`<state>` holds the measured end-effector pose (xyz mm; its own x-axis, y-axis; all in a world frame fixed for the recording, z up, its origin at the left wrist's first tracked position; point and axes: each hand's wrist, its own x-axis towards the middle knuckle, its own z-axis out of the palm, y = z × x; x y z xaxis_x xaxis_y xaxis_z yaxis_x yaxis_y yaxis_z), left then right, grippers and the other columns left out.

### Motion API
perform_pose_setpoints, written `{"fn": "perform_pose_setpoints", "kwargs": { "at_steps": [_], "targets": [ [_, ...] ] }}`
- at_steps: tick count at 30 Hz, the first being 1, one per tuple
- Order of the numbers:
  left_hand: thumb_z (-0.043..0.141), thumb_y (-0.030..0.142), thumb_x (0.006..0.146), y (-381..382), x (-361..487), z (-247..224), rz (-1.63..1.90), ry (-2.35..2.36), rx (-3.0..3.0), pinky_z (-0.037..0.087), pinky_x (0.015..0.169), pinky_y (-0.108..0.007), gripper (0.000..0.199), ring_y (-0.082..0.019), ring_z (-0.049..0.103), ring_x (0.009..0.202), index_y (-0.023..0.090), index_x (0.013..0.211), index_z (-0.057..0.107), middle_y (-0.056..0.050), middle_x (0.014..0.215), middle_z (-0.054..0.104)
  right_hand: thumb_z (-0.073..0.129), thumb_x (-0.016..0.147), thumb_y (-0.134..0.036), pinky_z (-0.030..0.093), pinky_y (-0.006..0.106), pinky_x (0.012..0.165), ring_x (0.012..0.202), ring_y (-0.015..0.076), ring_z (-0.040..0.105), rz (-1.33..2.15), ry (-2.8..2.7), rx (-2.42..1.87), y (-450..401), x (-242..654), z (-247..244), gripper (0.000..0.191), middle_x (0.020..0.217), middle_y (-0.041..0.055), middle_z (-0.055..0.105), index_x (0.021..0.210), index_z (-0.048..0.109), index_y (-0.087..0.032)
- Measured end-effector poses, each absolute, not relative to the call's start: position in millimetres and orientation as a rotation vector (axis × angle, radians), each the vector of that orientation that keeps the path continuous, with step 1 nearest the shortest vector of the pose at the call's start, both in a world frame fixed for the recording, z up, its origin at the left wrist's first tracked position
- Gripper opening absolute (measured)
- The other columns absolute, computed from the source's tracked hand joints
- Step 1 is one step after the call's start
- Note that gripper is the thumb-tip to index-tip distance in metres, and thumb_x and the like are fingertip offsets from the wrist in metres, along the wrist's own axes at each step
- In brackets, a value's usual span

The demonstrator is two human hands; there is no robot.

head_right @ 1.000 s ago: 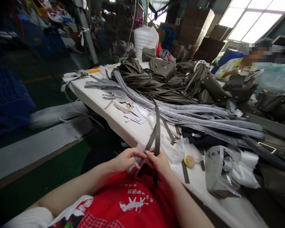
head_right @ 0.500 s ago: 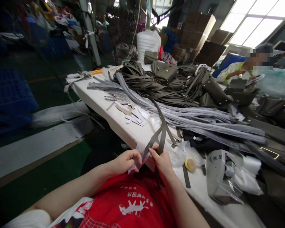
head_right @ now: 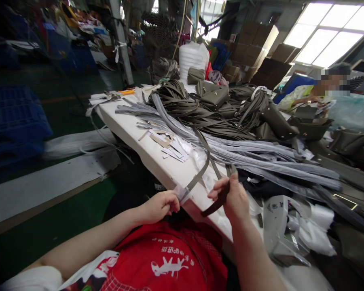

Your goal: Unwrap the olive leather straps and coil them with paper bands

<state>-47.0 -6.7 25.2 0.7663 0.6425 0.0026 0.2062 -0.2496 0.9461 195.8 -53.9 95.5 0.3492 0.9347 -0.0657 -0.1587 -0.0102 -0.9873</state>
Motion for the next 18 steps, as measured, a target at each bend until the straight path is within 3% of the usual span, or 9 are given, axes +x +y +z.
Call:
{"fn": "perform_pose_setpoints", "kwargs": {
  "at_steps": [3, 6, 18],
  "targets": [
    [0.036, -0.009, 0.062, -10, -44, 22, 0.421, 0.589, 1.92, 0.049, 0.059, -0.015, 0.039, -0.01, 0.058, 0.068, 0.013, 0.075, 0.066, -0.002, 0.081, 0.06, 0.05, 0.088, -0.064, 0.04, 0.022, 0.039, 0.035, 0.0107, 0.047, 0.909, -0.725, -1.014, -44, 206, 134, 0.057, 0.035, -0.0023, 0.045, 0.053, 0.057, -0.02],
    [0.036, -0.009, 0.063, -13, -41, 20, 0.388, 0.56, 1.96, 0.048, 0.059, -0.016, 0.04, -0.009, 0.058, 0.067, 0.013, 0.077, 0.067, -0.002, 0.084, 0.062, 0.051, 0.089, -0.06, 0.033, 0.019, 0.034, 0.032, 0.0087, 0.041, 0.934, -0.652, -0.927, -33, 208, 159, 0.053, 0.035, -0.0052, 0.039, 0.054, 0.054, -0.02],
    [0.038, -0.008, 0.063, -4, -46, 0, 0.287, 0.589, 1.992, 0.047, 0.059, -0.018, 0.04, -0.01, 0.059, 0.067, 0.013, 0.078, 0.067, -0.002, 0.087, 0.066, 0.054, 0.094, -0.041, 0.026, 0.015, 0.027, 0.026, 0.0034, 0.035, 1.263, -0.579, -0.527, -22, 230, 179, 0.037, 0.035, -0.0095, 0.045, 0.064, 0.052, -0.019]
  ]
}}
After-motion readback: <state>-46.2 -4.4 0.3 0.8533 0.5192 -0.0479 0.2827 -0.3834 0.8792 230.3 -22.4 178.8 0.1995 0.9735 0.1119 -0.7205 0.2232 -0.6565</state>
